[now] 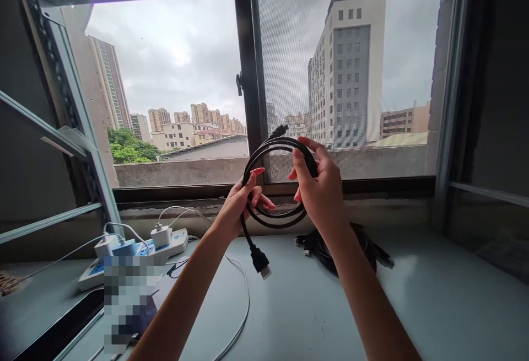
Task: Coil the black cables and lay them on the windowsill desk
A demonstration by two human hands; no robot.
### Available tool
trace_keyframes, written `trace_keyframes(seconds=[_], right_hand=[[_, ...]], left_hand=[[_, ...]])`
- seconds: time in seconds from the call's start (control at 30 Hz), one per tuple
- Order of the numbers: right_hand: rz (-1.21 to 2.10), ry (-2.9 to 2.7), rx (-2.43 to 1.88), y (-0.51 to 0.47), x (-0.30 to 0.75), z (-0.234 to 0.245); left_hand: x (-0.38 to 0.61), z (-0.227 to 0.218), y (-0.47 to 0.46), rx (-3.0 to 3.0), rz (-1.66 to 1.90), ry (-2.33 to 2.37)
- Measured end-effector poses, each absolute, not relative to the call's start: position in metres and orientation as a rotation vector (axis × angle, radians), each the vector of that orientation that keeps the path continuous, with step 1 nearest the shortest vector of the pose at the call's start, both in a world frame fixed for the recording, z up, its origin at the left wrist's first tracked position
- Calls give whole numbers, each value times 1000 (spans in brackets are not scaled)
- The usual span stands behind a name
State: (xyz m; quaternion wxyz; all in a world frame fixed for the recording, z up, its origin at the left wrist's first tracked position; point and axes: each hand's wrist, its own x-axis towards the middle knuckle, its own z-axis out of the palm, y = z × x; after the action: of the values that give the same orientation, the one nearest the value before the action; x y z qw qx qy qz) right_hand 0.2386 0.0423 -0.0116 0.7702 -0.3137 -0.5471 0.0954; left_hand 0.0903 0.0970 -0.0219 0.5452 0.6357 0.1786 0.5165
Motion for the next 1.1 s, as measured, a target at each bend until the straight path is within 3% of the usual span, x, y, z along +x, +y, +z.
trace_keyframes(seconds=[0.77, 1.1], right_hand=[[-214, -1226, -844, 48, 229, -17], [-263, -1246, -802, 48, 234, -16]], left_hand=[[79, -4, 80, 1654, 1231, 643], [80, -4, 84, 1443, 1062, 403]])
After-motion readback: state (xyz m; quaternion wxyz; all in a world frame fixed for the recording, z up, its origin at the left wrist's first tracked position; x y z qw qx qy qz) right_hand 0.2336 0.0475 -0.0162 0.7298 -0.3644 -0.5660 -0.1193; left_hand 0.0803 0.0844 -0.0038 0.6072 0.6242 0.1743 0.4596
